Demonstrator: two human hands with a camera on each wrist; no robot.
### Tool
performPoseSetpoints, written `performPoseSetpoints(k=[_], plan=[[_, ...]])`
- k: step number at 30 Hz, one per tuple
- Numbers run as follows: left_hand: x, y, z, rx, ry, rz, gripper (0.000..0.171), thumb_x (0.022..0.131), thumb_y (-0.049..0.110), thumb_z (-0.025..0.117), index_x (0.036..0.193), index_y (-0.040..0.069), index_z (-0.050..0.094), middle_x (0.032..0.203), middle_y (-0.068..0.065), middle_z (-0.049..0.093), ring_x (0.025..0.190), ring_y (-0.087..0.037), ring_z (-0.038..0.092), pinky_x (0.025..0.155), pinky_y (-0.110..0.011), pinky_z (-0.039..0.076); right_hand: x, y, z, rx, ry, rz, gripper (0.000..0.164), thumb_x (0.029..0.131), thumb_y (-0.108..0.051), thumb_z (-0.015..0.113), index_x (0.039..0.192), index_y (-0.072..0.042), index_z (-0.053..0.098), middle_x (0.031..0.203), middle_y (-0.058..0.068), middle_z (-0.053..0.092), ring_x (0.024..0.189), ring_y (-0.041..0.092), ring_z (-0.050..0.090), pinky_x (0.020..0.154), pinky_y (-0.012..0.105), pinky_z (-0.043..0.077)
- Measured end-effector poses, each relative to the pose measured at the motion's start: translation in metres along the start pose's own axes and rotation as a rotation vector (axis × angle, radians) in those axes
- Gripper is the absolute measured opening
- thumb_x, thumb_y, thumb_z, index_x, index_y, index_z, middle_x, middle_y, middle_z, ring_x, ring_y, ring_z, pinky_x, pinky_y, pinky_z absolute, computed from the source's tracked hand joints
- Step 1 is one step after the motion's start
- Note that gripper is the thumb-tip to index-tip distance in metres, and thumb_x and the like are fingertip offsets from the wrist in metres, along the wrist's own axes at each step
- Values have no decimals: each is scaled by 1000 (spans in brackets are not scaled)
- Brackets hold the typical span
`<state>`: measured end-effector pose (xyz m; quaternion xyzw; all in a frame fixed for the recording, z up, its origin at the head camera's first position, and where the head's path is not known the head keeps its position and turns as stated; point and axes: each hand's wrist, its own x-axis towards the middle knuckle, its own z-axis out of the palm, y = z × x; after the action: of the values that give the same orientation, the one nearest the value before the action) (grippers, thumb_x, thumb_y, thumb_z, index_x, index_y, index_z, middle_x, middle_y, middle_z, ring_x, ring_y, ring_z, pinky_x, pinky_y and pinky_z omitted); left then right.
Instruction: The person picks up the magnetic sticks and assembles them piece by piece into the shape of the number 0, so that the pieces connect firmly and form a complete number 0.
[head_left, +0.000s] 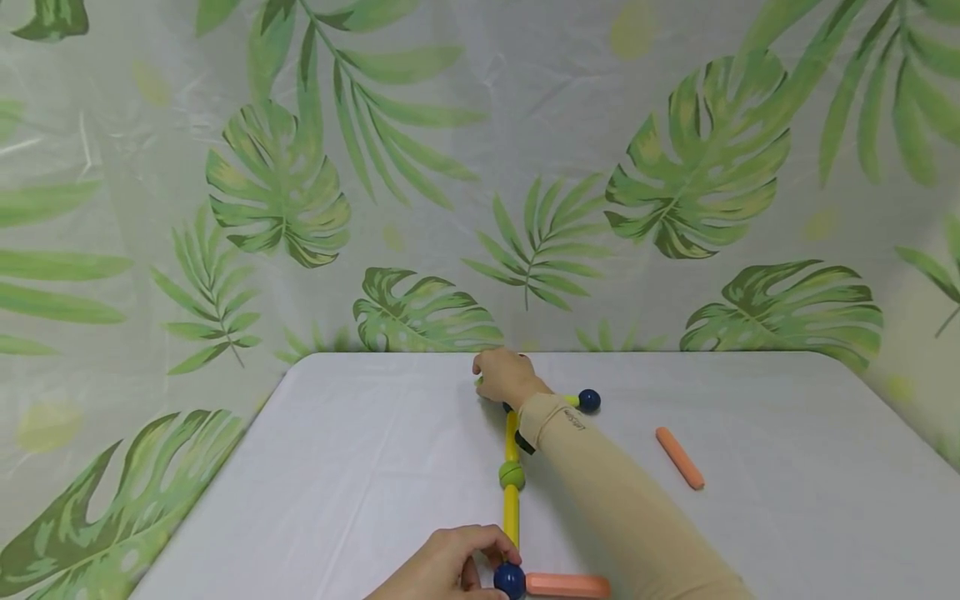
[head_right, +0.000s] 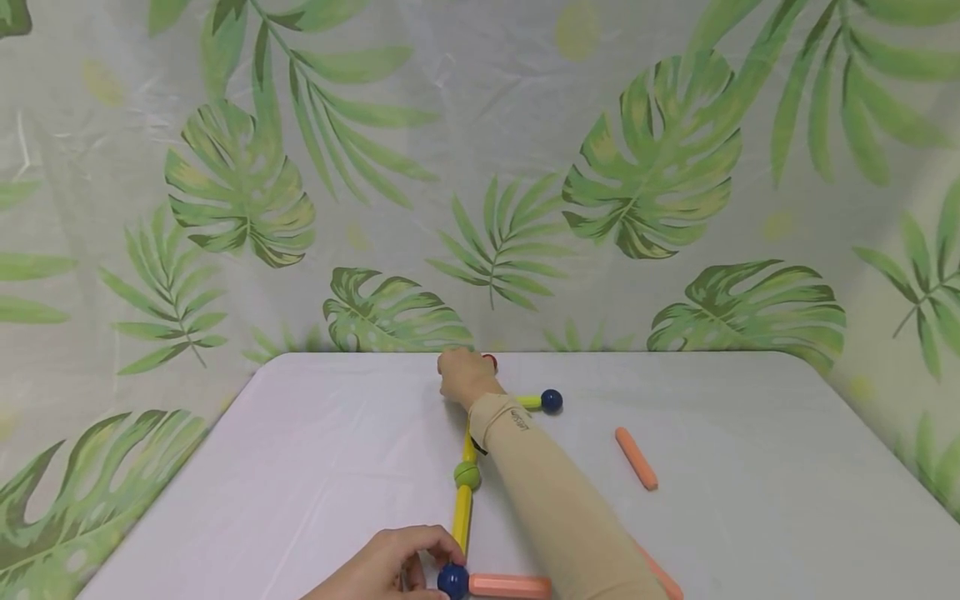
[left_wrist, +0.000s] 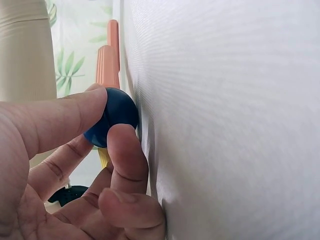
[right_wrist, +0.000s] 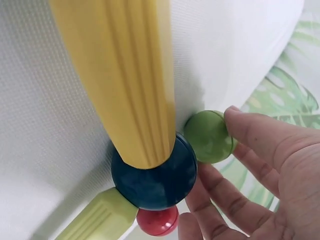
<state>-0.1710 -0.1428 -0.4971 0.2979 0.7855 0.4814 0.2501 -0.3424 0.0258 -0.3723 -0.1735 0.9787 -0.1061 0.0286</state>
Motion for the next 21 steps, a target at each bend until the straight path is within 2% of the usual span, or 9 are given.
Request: performPoseSetpoints(k=[7,15,18,21], plan=[[0,1,0,-3,0,-4,27,96,30,82,120,34,72,103,16,69,65,0,58,64,-20,55,-1,1,0,-6,12,-4,19,101,-16,75,119,-12,76,121,5,77,101,21,70,95,44,59],[-2,4,0,-3,5,11,27,96,30,83,120,34,73,104,16,70,68,1,60,65,-20,56,-9,13,-8,83,-1,-46,25,101,-18,74,124,-8,72,118,8,75,95,21,65,91,40,57],[-4,12,0,5,17,10,27,95,28,83,119,31,73,103,17,70,70,2,59,66,-19,54,-12,21,-12,121,-4,-59,26,101,-21,75,123,-9,70,114,7,73,91,21,61,86,37,55],[-9,30,0,7,25,-4,26,95,22,84,119,26,74,103,15,70,71,2,58,66,-18,52,-19,31,-18,181,-3,-77,25,101,-21,76,121,-9,69,109,7,70,89,20,59,83,35,53]])
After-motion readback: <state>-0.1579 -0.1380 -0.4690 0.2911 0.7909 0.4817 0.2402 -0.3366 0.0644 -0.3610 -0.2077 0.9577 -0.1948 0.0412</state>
